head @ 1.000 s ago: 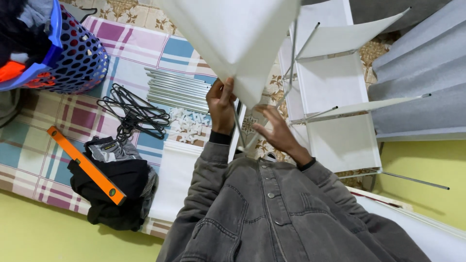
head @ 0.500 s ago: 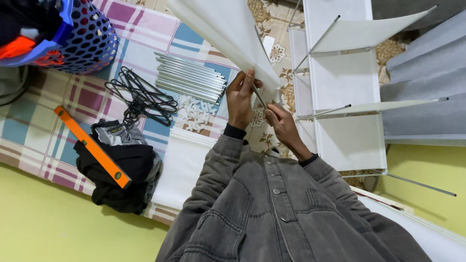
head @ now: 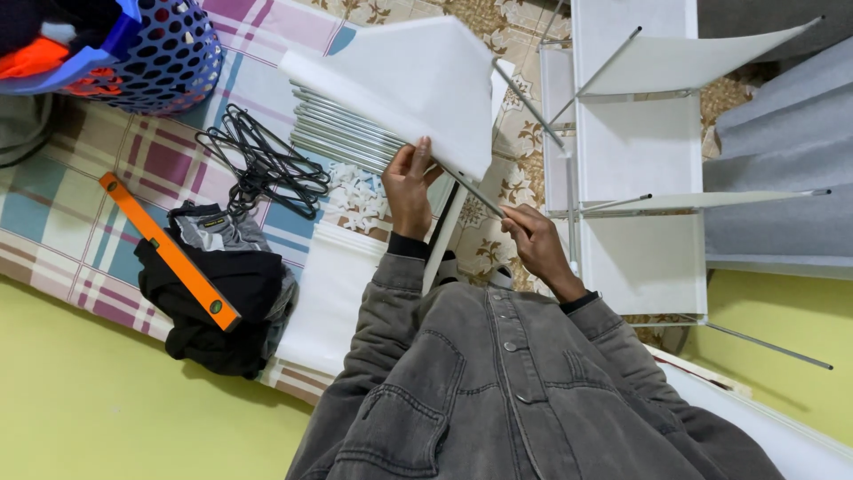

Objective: The person assembles a storage rack by threading metal rods through fabric shelves, attaching plastic connectors to the rods, and assembling the frame pieces.

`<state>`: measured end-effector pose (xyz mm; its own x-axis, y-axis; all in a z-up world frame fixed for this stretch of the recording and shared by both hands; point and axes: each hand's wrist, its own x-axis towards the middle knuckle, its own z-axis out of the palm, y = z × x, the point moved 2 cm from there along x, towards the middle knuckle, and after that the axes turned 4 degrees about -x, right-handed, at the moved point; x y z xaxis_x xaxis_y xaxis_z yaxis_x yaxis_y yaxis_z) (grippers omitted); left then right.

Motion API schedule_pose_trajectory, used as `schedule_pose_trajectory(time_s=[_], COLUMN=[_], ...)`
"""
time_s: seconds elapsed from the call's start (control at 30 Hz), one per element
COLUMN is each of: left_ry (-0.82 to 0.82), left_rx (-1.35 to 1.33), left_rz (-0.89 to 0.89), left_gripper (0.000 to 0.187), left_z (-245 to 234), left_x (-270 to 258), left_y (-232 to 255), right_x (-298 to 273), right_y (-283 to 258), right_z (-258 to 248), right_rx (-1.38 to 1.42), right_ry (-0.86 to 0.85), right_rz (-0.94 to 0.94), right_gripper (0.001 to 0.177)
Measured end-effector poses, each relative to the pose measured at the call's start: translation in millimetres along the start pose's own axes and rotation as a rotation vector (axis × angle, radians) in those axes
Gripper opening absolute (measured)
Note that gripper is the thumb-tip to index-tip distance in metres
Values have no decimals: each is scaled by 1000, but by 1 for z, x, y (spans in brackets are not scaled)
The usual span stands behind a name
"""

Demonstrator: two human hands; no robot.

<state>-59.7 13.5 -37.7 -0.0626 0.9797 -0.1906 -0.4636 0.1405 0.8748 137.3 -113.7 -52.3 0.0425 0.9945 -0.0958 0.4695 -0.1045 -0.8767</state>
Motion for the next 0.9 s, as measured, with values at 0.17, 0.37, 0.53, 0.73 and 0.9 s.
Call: schedule_pose_trajectory(time_s=[0.17, 0.37, 0.53, 0.73, 0.9], left_ry=[22, -20, -11, 13, 33], left_rx=[29, -32, -123, -212, -264], left_rz=[10, 23, 7, -18, -37], left_gripper=[29, 26, 24, 21, 20], left_z=[-12, -12, -14, -19, -25], left_x=[7, 13, 18, 23, 26], left_y=[8, 27, 34, 31, 36], right_x=[-8, -20, -30, -32, -33], right_y=[1, 8, 7, 6, 9], right_z=[-3, -13, -22, -27, -29], right_rx=[-21, 8, 36, 5, 24], right_ry=[17, 28, 50, 63, 74], right_rz=[-50, -28, 17, 9, -26], right_gripper=[31, 30, 30, 30, 29])
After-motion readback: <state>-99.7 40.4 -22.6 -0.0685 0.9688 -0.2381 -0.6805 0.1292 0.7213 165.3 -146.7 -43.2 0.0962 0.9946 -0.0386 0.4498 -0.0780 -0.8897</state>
